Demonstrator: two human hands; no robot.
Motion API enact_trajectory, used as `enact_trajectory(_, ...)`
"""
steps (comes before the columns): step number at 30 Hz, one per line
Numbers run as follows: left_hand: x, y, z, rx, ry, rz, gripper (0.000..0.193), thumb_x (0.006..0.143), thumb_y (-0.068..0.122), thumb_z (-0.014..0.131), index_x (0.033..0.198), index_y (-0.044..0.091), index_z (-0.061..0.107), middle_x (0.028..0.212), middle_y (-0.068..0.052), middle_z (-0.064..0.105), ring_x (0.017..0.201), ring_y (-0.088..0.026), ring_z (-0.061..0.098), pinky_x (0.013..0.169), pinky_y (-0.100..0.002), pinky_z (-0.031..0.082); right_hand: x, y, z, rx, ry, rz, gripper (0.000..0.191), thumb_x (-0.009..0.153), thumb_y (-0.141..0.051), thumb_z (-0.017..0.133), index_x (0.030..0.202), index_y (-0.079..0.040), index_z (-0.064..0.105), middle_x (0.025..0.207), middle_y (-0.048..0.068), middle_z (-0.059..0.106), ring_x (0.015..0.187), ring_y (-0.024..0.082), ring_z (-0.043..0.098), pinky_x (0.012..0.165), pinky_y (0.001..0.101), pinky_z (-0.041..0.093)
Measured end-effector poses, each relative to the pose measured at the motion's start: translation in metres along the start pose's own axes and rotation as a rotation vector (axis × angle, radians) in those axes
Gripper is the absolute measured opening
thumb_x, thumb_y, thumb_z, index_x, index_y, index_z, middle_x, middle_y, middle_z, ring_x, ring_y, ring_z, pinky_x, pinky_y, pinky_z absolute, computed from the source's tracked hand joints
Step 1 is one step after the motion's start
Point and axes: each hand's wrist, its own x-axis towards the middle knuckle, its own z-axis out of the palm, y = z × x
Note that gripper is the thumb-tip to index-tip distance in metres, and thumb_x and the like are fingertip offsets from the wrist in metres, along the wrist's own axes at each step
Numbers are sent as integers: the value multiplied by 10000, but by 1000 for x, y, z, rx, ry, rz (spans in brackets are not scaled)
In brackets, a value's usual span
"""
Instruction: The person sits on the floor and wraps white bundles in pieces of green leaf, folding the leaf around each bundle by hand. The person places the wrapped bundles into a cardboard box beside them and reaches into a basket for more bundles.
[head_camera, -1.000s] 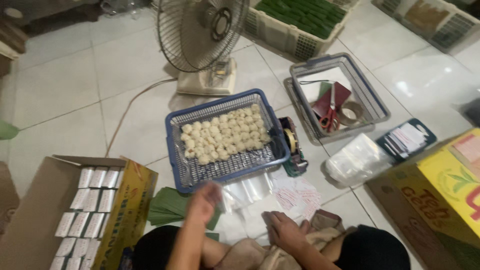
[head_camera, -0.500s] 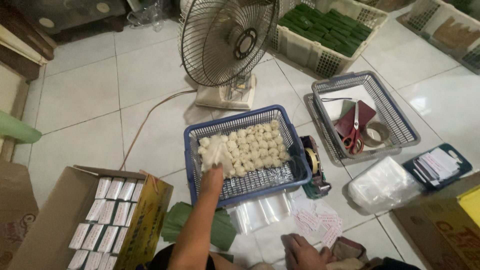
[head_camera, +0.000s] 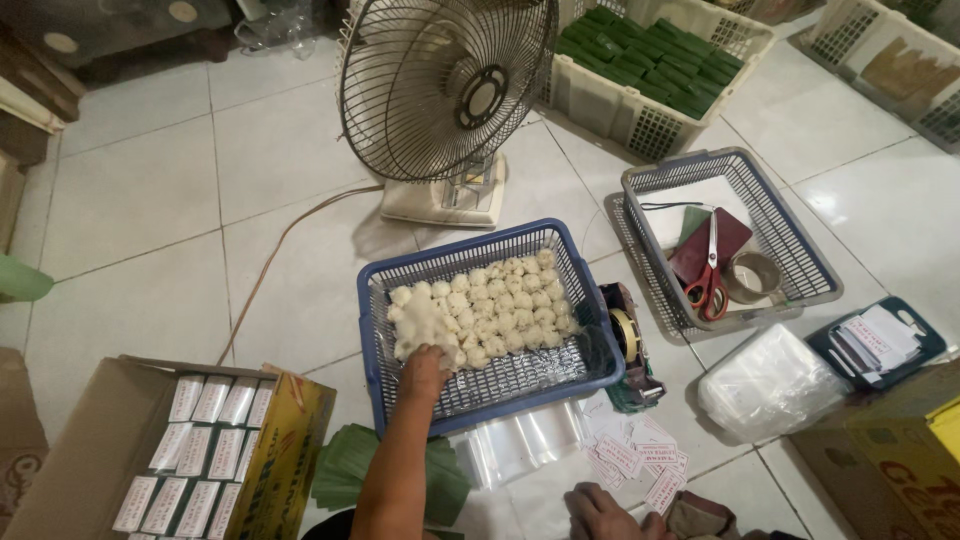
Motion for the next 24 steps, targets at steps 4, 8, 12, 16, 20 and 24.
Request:
enact_trajectory(4, 0, -10, 3, 50, -62, 78, 384, 750, 66, 817, 1114, 108, 701, 1198, -128, 634, 1172, -334, 598, 1021, -418, 492, -3, 1, 1, 41, 134, -79, 488, 843, -371, 664, 1328, -347, 619, 1324, -92, 540, 1273, 97, 549, 1011, 690, 329)
enact_trajectory(8, -6, -25, 13, 209, -55, 314, 238, 845, 73, 735, 1079, 97, 700, 1235, -124, 649, 1148, -355, 626, 973, -449, 518, -16, -3, -7, 30, 104, 30, 459, 854, -367, 661, 1310, -383, 616, 1351, -109, 515, 1301, 122, 525, 950, 711, 328)
enact_trajectory(12, -22, -33, 7, 316, -141, 237, 185, 898, 69, 672, 1058, 137, 736, 1216, -116, 684, 1103, -355, 663, 937, -468, 546, -31, -7, -17, 128, 124, 33, 452, 853, -335, 649, 1301, -388, 624, 1370, -119, 527, 1236, 124, 595, 948, 762, 295)
enact_trajectory(16, -35, -14, -6, -271, -131, -49, 316, 814, 127, 815, 1095, 37, 703, 1051, -166, 771, 948, -289, 754, 867, -411, 602, -37, 1, -15, 169, 78, 25, 392, 898, -290, 615, 1287, -338, 632, 1353, -85, 542, 1233, 173, 595, 957, 762, 285)
enact_trajectory(20, -71, 18, -1, -1276, -264, -272, 380, 833, 65, 709, 1204, 73, 623, 1099, -136, 731, 953, -252, 746, 808, -384, 648, -43, 11, -10, 342, 252, -211, 245, 910, -266, 612, 1132, -229, 709, 1141, -14, 690, 1100, 210, 676, 1010, 507, 438)
enact_trajectory(24, -139, 47, 35, -1451, -231, -247, 491, 817, 50, 730, 1271, 78, 543, 1084, -147, 717, 923, -259, 740, 784, -417, 639, -54, 5, -15, 689, 417, -112, 300, 904, -200, 651, 1196, -181, 714, 1114, -1, 737, 944, 206, 714, 907, 382, 496)
